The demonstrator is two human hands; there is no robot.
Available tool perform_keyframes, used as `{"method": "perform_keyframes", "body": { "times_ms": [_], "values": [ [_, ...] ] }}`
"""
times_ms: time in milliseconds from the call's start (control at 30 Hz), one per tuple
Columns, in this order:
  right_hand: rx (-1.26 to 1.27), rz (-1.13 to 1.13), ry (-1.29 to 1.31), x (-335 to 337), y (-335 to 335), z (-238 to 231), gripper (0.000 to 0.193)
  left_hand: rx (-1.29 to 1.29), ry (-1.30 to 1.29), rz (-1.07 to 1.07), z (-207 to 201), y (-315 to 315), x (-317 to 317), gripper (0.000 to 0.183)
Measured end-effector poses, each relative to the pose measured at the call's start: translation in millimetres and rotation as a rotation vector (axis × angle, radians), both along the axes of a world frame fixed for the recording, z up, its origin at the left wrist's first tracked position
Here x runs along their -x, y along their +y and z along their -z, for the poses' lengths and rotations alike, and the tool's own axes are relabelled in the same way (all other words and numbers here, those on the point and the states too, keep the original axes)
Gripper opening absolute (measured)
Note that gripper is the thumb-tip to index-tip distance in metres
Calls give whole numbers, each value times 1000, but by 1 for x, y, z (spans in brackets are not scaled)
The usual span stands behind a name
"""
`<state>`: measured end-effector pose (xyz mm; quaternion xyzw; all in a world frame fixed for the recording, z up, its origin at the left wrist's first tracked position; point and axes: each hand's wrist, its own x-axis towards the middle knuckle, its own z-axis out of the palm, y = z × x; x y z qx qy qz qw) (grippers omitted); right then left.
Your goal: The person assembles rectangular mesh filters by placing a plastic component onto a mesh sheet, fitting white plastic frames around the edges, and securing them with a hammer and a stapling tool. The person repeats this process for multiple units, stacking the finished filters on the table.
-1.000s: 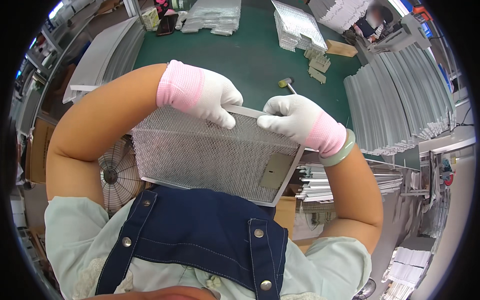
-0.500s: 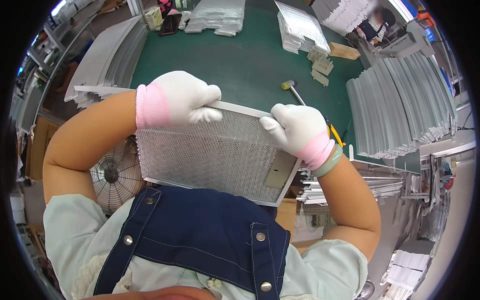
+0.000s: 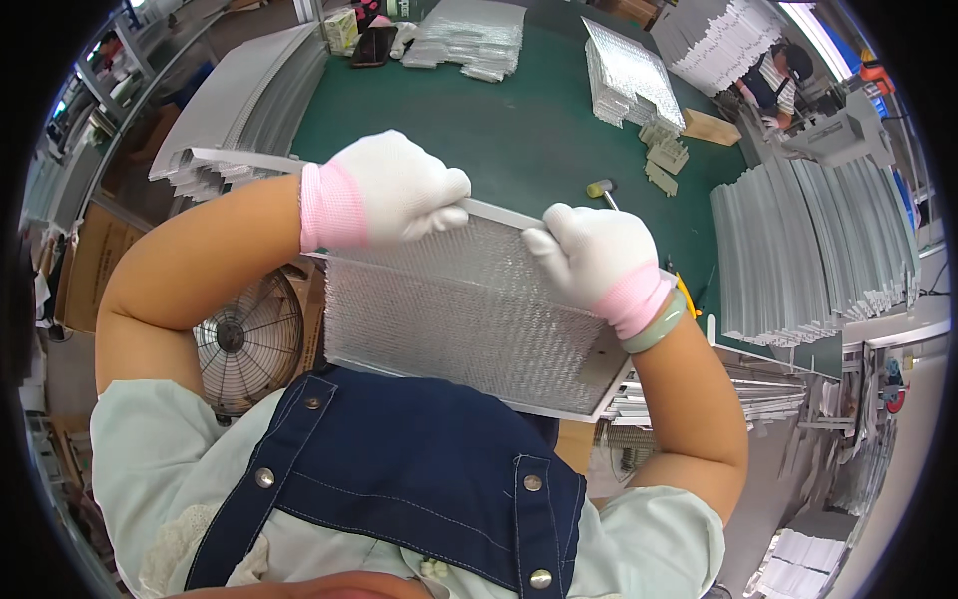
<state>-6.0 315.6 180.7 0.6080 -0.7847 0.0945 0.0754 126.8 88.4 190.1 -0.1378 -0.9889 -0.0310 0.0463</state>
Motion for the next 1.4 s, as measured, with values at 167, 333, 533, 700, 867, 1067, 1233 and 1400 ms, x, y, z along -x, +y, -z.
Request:
{"method": "perform_keyframes", "body": {
  "times_ms": [167,333,533,700,867,1067,1233,1400],
  "values": [
    [-34,31,76,-3,4,7,29,-7,14,-33,10,1,-1,29],
    [89,21,-425,-22,-9,1,24,9,-14,-31,11,7,0,28],
    [20,52,-385,-23,-23,13,26,-270,-369,-29,3,-5,1,31],
    [-83,83,-315,-27,-26,7,36,-231,-306,12,7,-8,-5,33],
    [57,86,-28,-35,-27,20,39,-74,-118,2,7,-11,-13,34],
    [97,86,-1,-27,-23,32,40,16,103,-14,23,-30,-26,35],
    [95,-19,-222,-30,-37,13,32,-25,73,-6,14,-28,-23,32],
    [-197,98,-870,-27,-49,-15,31,-308,-329,-79,-8,-25,-18,29]
  ]
}}
